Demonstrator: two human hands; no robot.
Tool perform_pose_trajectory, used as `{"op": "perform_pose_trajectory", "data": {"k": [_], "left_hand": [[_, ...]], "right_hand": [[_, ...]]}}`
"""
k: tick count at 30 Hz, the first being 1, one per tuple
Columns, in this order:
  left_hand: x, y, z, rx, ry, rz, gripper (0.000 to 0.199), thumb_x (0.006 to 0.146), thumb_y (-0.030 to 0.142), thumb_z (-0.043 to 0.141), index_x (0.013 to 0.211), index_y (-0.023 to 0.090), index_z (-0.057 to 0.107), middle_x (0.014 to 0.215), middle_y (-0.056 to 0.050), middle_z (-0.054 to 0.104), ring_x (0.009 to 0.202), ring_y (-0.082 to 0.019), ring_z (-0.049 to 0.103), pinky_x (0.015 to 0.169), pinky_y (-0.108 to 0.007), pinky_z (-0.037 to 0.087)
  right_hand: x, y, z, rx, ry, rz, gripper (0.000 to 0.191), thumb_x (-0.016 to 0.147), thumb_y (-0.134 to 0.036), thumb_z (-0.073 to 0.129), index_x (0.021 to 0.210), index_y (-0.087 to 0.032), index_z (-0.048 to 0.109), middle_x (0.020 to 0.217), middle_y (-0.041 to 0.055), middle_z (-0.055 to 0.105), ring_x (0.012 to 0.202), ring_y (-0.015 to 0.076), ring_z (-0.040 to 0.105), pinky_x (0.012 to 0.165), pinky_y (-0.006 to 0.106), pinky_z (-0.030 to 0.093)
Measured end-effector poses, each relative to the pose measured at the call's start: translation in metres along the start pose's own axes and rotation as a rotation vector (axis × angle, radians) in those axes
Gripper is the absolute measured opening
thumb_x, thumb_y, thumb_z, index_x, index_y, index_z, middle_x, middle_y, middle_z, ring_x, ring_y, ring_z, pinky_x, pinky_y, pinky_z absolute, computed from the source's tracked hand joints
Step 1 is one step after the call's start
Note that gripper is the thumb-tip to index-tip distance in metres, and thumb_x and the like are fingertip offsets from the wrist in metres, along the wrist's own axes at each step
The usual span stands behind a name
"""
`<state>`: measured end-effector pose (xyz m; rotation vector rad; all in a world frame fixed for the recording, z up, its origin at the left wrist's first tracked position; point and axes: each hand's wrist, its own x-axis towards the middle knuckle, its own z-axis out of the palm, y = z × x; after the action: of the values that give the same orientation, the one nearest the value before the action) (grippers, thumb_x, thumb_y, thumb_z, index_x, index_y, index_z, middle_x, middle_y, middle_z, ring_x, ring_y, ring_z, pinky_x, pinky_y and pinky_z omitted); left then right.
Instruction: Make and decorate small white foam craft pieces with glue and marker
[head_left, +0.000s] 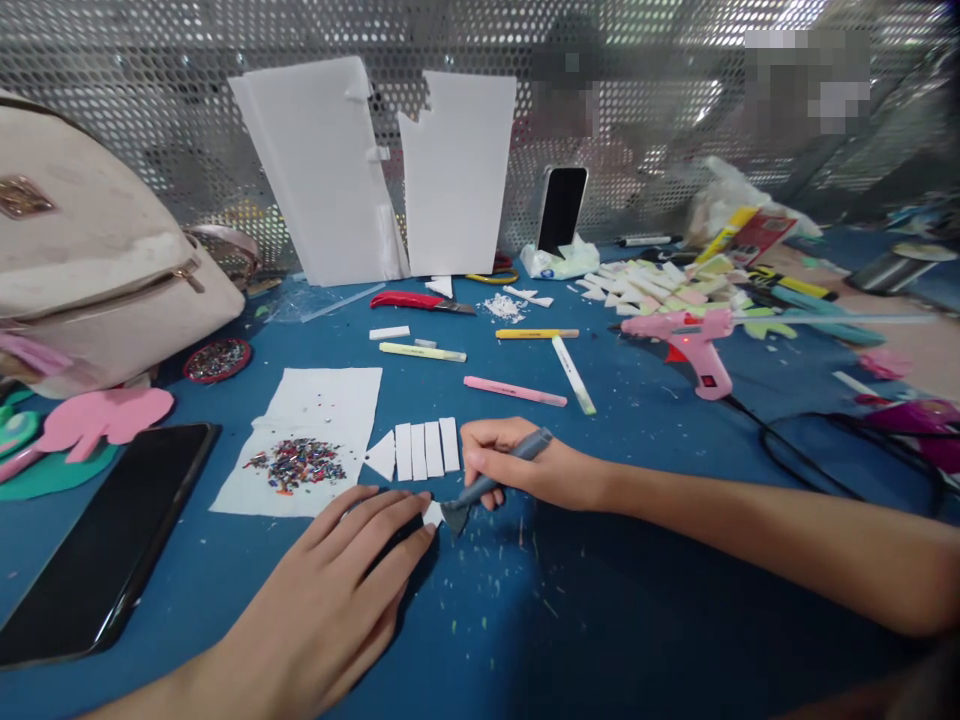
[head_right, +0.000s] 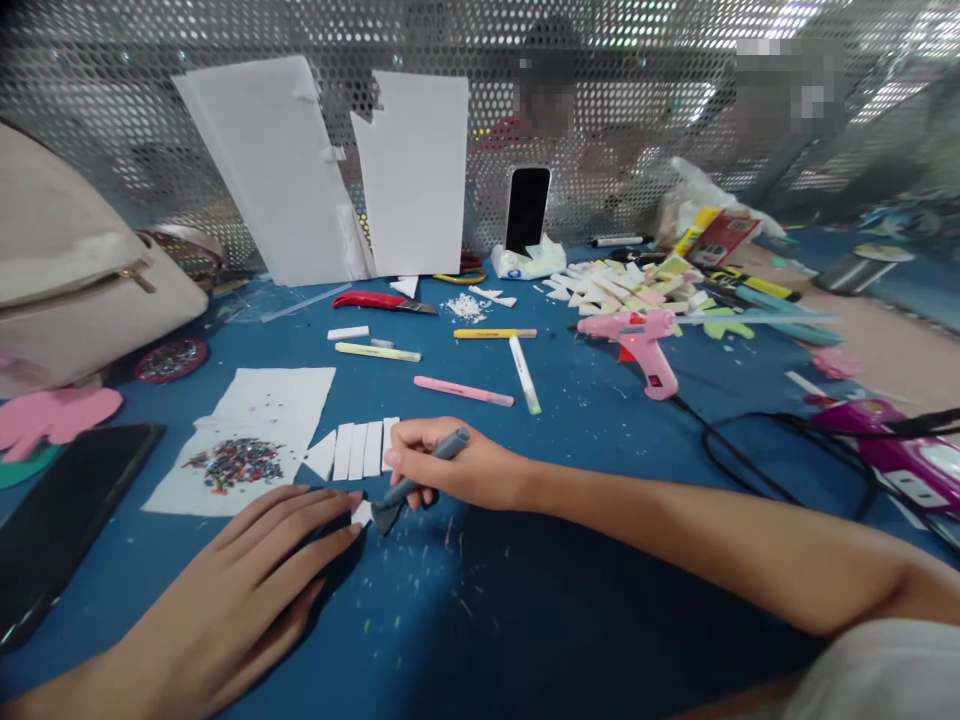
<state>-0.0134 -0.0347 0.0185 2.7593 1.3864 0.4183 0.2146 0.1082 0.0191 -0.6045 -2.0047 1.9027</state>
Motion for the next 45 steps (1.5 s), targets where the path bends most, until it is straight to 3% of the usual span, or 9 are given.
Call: {"op": "perform_pose_trajectory", "data": {"k": [5, 10, 21, 26, 35, 45], "left_hand": [[0.0006, -0.0004, -0.0011, -0.003, -0.004, 0.014, 0.043, 0.093, 0.012, 0.044, 0.134, 0.022, 0.056, 0.142, -0.007, 0.056, 0.130, -0.026, 0.050, 0.111, -0.045, 0.038], [-0.0004, -0.0005, -0.0007, 0.024, -0.015, 0.022, 0.049, 0.091, 0.005, 0.042, 0.135, 0.022, 0.055, 0.143, -0.007, 0.054, 0.131, -0.026, 0.049, 0.112, -0.047, 0.036], [-0.0028, -0.0027, 0.0031, 0.005, -0.006, 0.024, 0.039, 0.098, 0.018, 0.046, 0.135, 0.022, 0.055, 0.142, -0.006, 0.055, 0.131, -0.026, 0.049, 0.114, -0.047, 0.034], [-0.0021, -0.0031, 0.0023, 0.020, -0.004, 0.049, 0.040, 0.098, 0.017, 0.044, 0.137, 0.021, 0.053, 0.141, -0.006, 0.057, 0.130, -0.025, 0.049, 0.114, -0.046, 0.034], [-0.0021, -0.0035, 0.0048, 0.009, 0.030, 0.061, 0.039, 0.098, 0.016, 0.044, 0.135, 0.020, 0.054, 0.138, -0.007, 0.058, 0.128, -0.026, 0.050, 0.114, -0.047, 0.034], [-0.0035, -0.0037, 0.0041, -0.001, -0.025, 0.063, 0.040, 0.099, 0.012, 0.039, 0.137, 0.019, 0.052, 0.143, -0.007, 0.052, 0.133, -0.025, 0.043, 0.116, -0.046, 0.027]], "right_hand": [[-0.0007, -0.0012, -0.0001, -0.003, -0.033, 0.059, 0.035, 0.094, -0.040, 0.060, 0.072, -0.014, 0.057, 0.063, -0.0016, 0.058, 0.054, 0.0091, 0.060, 0.053, 0.019, 0.045], [-0.0007, 0.0002, -0.0002, -0.015, -0.017, 0.014, 0.032, 0.095, -0.040, 0.060, 0.075, -0.015, 0.057, 0.068, -0.0006, 0.061, 0.059, 0.0097, 0.062, 0.056, 0.019, 0.047], [0.0002, 0.0012, -0.0001, 0.000, 0.000, 0.001, 0.034, 0.094, -0.041, 0.061, 0.075, -0.013, 0.058, 0.066, -0.0005, 0.060, 0.057, 0.0094, 0.061, 0.056, 0.019, 0.048], [0.0005, 0.0003, 0.0005, -0.009, -0.034, 0.017, 0.039, 0.094, -0.045, 0.060, 0.072, -0.013, 0.059, 0.064, -0.0002, 0.059, 0.054, 0.0094, 0.060, 0.054, 0.020, 0.047], [0.0000, 0.0019, -0.0012, -0.005, 0.013, -0.009, 0.046, 0.095, -0.051, 0.055, 0.071, -0.012, 0.060, 0.065, -0.0001, 0.057, 0.053, 0.0088, 0.059, 0.052, 0.020, 0.048], [-0.0029, 0.0018, -0.0013, -0.049, 0.100, -0.057, 0.037, 0.099, -0.038, 0.050, 0.074, -0.013, 0.060, 0.066, -0.0002, 0.058, 0.054, 0.0083, 0.059, 0.050, 0.018, 0.046]]}}
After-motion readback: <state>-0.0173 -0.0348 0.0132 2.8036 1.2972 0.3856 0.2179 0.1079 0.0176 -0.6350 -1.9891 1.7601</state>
